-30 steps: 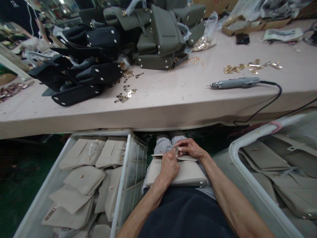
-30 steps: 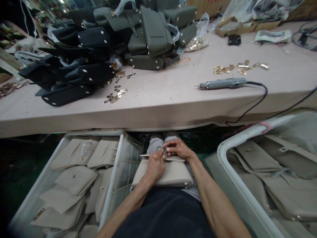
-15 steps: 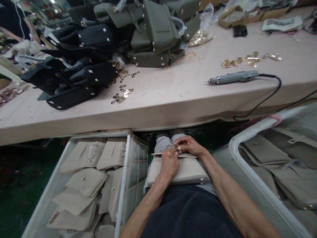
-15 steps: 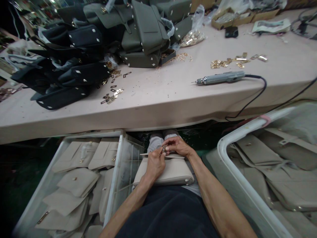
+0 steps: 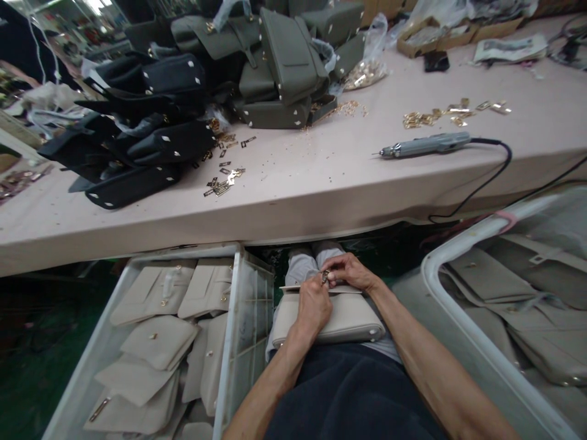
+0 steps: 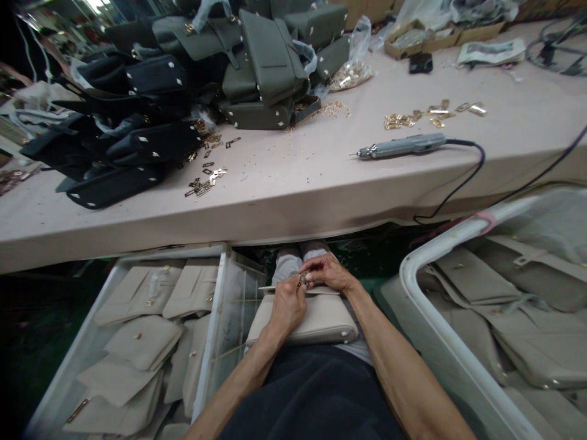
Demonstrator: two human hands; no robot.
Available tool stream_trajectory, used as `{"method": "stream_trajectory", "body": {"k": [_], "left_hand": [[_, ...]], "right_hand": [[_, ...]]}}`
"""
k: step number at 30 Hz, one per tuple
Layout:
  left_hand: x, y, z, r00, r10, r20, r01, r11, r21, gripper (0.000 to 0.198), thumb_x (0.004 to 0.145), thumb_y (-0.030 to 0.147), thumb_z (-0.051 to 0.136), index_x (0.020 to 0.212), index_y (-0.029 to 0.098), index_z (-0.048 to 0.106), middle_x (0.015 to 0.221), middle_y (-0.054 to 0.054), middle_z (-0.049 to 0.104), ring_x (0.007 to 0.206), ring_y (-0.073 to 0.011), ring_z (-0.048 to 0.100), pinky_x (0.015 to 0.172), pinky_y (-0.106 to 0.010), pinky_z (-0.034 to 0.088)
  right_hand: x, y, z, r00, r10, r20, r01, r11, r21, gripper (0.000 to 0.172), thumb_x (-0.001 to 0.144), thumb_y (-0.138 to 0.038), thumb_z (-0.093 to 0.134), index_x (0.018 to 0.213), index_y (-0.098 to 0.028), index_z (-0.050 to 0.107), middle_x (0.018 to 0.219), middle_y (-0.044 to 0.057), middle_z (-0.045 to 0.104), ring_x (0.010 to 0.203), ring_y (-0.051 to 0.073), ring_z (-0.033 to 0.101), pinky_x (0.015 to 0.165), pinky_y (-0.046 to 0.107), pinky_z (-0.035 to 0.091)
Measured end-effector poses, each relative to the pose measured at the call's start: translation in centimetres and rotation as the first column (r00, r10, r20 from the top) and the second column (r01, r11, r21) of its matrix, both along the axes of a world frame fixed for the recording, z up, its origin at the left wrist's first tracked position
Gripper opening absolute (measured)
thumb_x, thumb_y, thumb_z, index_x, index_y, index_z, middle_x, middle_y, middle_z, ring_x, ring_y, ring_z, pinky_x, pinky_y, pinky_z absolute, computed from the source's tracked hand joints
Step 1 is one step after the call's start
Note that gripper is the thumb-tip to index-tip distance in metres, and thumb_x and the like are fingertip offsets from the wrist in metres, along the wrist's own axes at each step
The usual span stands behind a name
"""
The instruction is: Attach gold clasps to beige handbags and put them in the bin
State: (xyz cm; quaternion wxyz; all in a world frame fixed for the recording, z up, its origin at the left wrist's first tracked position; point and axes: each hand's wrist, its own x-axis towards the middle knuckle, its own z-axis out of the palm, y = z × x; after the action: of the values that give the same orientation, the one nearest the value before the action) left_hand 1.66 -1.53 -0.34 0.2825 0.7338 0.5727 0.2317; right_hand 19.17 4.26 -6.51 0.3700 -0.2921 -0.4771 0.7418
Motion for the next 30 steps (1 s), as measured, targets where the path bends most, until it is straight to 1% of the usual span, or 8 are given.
{"method": "stream_trajectory", "body": {"k": [8, 11, 14, 16, 19, 22, 27, 30], "left_hand": [[0.3, 0.2, 0.2, 1.000, 0.018, 0.010, -0.018, 1.000, -0.019, 0.022, 0.088, 0.004, 0.047, 0.091, 0.015, 0.066, 0.087, -0.011, 0.073, 0.082, -0.0240, 0.067, 0.074, -0.033, 0.047], [0.0, 0.4, 0.1, 0.998, 0.009, 0.064, -0.007, 1.000, -0.030, 0.021, 0.087, 0.006, 0.049, 0.089, 0.016, 0.067, 0.086, -0.011, 0.073, 0.081, -0.0233, 0.069, 0.075, -0.032, 0.049], [-0.6, 0.5, -0.1, 0.968, 0.058, 0.243, 0.006, 0.967, -0.254, 0.025, 0.091, 0.015, 0.046, 0.092, 0.015, 0.070, 0.068, -0.006, 0.070, 0.059, -0.0182, 0.066, 0.060, -0.027, 0.050], [-1.0, 0.5, -0.2, 0.920, 0.160, 0.358, 0.018, 0.896, -0.445, 0.030, 0.094, 0.021, 0.044, 0.098, 0.013, 0.073, 0.057, -0.003, 0.067, 0.045, -0.0153, 0.061, 0.049, -0.024, 0.048], [-1.4, 0.6, -0.6, 0.849, 0.293, 0.440, 0.010, 0.823, -0.568, 0.031, 0.090, 0.025, 0.050, 0.099, 0.009, 0.075, 0.056, -0.005, 0.068, 0.043, -0.0147, 0.062, 0.044, -0.021, 0.047], [-1.5, 0.7, -0.9, 0.814, 0.350, 0.464, 0.000, 0.799, -0.602, 0.029, 0.085, 0.027, 0.056, 0.094, 0.007, 0.076, 0.055, -0.006, 0.068, 0.044, -0.0146, 0.062, 0.043, -0.021, 0.046], [-1.2, 0.8, -0.9, 0.780, 0.389, 0.491, -0.046, 0.817, -0.575, 0.028, 0.079, 0.035, 0.064, 0.078, 0.009, 0.072, 0.049, -0.005, 0.064, 0.038, -0.0142, 0.056, 0.040, -0.022, 0.045], [-1.0, 0.9, -1.2, 0.754, 0.426, 0.499, -0.057, 0.800, -0.597, 0.036, 0.078, 0.046, 0.064, 0.068, 0.012, 0.067, 0.043, -0.003, 0.059, 0.032, -0.0129, 0.049, 0.035, -0.022, 0.038]], "right_hand": [[-0.2, -0.1, 0.7, 1.000, -0.019, -0.018, 0.019, 0.999, 0.029, 0.032, 0.078, -0.033, 0.085, 0.102, -0.013, 0.078, 0.085, 0.007, 0.072, 0.068, 0.016, 0.065, 0.069, 0.029, 0.055], [-0.1, -0.2, 0.5, 0.999, -0.046, -0.014, 0.047, 0.998, 0.041, 0.031, 0.077, -0.033, 0.086, 0.099, -0.012, 0.078, 0.082, 0.007, 0.071, 0.067, 0.016, 0.065, 0.067, 0.028, 0.055], [0.1, -0.1, 0.2, 0.999, -0.043, 0.000, 0.043, 0.999, 0.030, 0.031, 0.077, -0.032, 0.086, 0.100, -0.012, 0.078, 0.081, 0.007, 0.071, 0.067, 0.017, 0.066, 0.069, 0.029, 0.056], [0.1, -0.1, 0.2, 1.000, -0.028, 0.002, 0.027, 1.000, 0.012, 0.033, 0.076, -0.032, 0.086, 0.101, -0.013, 0.078, 0.083, 0.006, 0.072, 0.068, 0.018, 0.067, 0.070, 0.030, 0.057], [0.0, -0.1, 0.3, 1.000, -0.009, 0.001, 0.009, 1.000, -0.006, 0.035, 0.074, -0.034, 0.088, 0.100, -0.013, 0.078, 0.084, 0.006, 0.072, 0.067, 0.018, 0.067, 0.067, 0.030, 0.058], [-0.1, -0.1, 0.7, 1.000, 0.006, 0.000, -0.006, 1.000, -0.020, 0.036, 0.073, -0.036, 0.088, 0.099, -0.013, 0.078, 0.085, 0.007, 0.072, 0.067, 0.019, 0.067, 0.067, 0.031, 0.058], [-0.7, -0.7, 1.9, 0.999, -0.023, 0.038, 0.023, 1.000, -0.008, 0.038, 0.072, -0.043, 0.087, 0.099, -0.017, 0.077, 0.078, 0.003, 0.069, 0.066, 0.019, 0.067, 0.065, 0.032, 0.057], [-1.6, -0.8, 2.3, 0.982, -0.086, 0.166, 0.068, 0.992, 0.109, 0.032, 0.076, -0.050, 0.081, 0.091, -0.022, 0.077, 0.071, 0.001, 0.066, 0.061, 0.019, 0.065, 0.059, 0.030, 0.054]]}}
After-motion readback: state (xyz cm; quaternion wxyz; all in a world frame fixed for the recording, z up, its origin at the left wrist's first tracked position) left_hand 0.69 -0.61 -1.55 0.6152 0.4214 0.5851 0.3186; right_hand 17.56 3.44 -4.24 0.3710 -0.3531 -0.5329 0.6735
